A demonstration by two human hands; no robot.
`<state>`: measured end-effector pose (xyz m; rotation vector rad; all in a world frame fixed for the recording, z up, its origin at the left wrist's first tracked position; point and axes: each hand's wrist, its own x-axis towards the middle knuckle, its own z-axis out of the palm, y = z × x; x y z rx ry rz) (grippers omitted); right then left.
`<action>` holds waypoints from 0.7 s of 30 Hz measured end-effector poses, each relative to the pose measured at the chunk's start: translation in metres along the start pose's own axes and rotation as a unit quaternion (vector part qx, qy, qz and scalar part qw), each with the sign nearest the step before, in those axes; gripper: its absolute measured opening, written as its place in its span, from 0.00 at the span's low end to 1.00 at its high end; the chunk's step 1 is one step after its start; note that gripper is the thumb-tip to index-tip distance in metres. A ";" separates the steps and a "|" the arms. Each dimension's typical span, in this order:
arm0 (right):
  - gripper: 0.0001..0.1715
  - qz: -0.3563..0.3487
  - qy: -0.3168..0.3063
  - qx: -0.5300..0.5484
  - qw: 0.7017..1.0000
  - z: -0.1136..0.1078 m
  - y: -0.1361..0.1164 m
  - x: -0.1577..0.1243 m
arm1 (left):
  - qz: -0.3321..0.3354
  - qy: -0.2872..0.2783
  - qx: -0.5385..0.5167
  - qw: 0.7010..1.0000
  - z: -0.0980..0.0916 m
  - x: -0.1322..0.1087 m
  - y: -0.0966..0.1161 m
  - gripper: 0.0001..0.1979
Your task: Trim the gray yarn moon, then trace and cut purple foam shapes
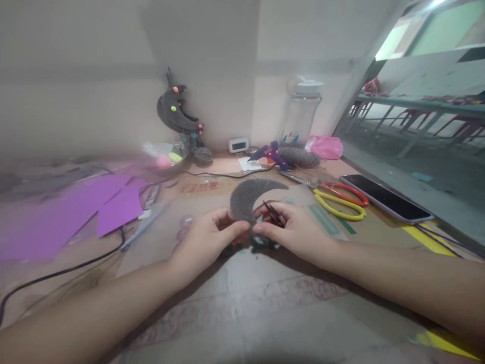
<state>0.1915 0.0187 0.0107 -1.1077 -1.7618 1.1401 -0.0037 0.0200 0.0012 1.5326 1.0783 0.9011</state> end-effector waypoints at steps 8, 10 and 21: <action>0.14 -0.104 0.011 -0.179 0.978 -0.003 0.000 -0.004 | -0.009 -0.027 0.045 0.999 0.001 -0.010 0.004 0.11; 0.13 -0.117 0.006 -0.170 0.978 -0.005 0.002 -0.004 | -0.005 -0.013 0.055 0.998 0.001 -0.010 0.004 0.13; 0.11 -0.029 0.005 -0.050 0.998 -0.007 0.005 -0.002 | -0.017 0.010 0.011 1.000 0.000 -0.001 0.003 0.14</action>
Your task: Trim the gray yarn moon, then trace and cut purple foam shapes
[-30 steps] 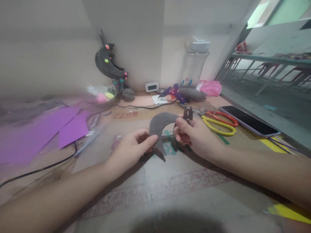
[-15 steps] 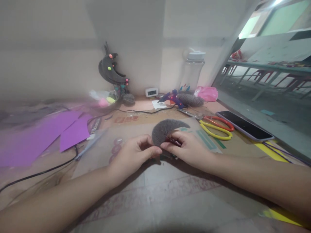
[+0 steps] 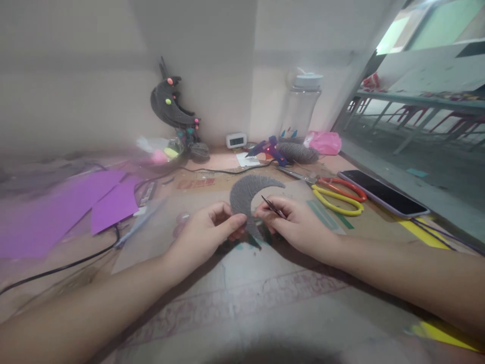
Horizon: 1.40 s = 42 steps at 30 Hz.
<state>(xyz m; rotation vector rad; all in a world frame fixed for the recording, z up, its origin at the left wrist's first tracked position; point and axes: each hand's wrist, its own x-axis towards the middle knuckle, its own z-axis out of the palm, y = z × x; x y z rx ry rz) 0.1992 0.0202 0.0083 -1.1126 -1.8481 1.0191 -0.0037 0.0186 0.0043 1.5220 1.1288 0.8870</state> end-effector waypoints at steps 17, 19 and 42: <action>0.16 -0.078 -0.035 -0.060 0.995 -0.001 -0.005 -0.002 | 0.024 -0.064 0.085 0.994 -0.002 -0.006 -0.003 0.16; 0.17 -0.073 -0.046 -0.037 0.996 -0.001 -0.006 -0.002 | 0.030 -0.065 0.082 0.994 -0.001 -0.007 -0.001 0.16; 0.19 -0.002 0.004 0.065 0.998 0.002 -0.001 -0.005 | 0.054 -0.058 0.057 0.995 -0.001 -0.007 0.005 0.19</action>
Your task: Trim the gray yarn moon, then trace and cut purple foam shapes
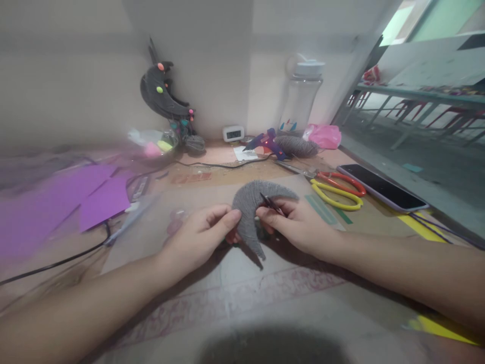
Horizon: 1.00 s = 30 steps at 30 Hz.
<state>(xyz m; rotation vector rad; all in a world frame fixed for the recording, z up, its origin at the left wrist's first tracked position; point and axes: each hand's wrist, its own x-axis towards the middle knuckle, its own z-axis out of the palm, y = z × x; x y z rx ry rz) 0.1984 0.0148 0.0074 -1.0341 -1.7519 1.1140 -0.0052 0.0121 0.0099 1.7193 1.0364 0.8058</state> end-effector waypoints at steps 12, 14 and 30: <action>0.21 0.028 0.006 -0.020 0.999 0.000 -0.001 -0.002 | -0.019 -0.023 -0.004 1.000 0.001 -0.001 -0.005 0.16; 0.17 -0.002 0.001 -0.042 0.999 -0.001 -0.001 -0.002 | -0.013 -0.014 -0.043 0.999 0.002 0.001 -0.007 0.14; 0.08 -0.013 -0.106 0.017 0.994 0.004 -0.007 -0.004 | -0.006 -0.076 0.026 0.997 -0.002 -0.002 -0.011 0.14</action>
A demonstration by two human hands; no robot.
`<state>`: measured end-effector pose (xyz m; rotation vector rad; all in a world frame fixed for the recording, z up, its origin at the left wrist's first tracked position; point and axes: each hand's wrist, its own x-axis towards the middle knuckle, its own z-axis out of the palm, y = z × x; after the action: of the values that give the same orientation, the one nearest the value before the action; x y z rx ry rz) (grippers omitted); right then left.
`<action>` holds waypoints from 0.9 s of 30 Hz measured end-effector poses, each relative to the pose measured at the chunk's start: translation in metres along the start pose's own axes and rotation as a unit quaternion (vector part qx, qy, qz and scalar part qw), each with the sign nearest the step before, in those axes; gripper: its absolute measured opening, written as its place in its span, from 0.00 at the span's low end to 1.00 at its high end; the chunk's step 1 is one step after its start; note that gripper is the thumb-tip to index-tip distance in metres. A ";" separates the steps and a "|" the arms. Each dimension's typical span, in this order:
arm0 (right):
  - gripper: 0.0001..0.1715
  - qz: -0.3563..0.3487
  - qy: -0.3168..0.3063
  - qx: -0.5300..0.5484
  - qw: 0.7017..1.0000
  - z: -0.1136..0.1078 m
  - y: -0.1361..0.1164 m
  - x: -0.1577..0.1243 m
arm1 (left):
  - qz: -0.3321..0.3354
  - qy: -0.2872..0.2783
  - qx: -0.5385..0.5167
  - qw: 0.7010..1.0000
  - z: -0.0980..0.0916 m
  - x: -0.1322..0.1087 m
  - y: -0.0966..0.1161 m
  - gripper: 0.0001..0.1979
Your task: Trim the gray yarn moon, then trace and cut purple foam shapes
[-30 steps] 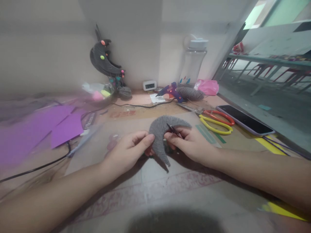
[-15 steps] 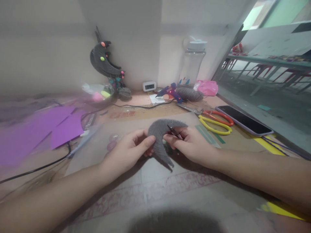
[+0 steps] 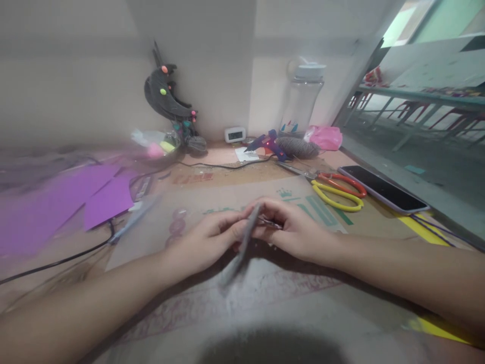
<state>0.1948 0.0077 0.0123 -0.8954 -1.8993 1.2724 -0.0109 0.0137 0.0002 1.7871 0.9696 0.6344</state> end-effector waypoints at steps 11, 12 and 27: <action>0.14 -0.010 0.077 0.095 0.992 -0.002 0.004 0.005 | -0.002 0.001 -0.004 1.000 0.002 0.001 0.006 0.15; 0.16 -0.007 0.070 0.107 0.992 -0.003 0.004 0.005 | -0.010 -0.002 0.001 1.000 0.003 0.000 0.007 0.13; 0.24 0.015 0.073 0.017 0.997 -0.007 0.000 0.005 | 0.021 0.010 0.024 0.999 0.000 0.000 0.003 0.23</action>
<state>0.1973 0.0153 0.0150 -0.9756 -1.7513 1.2199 -0.0102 0.0130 0.0034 1.8508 0.9707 0.6621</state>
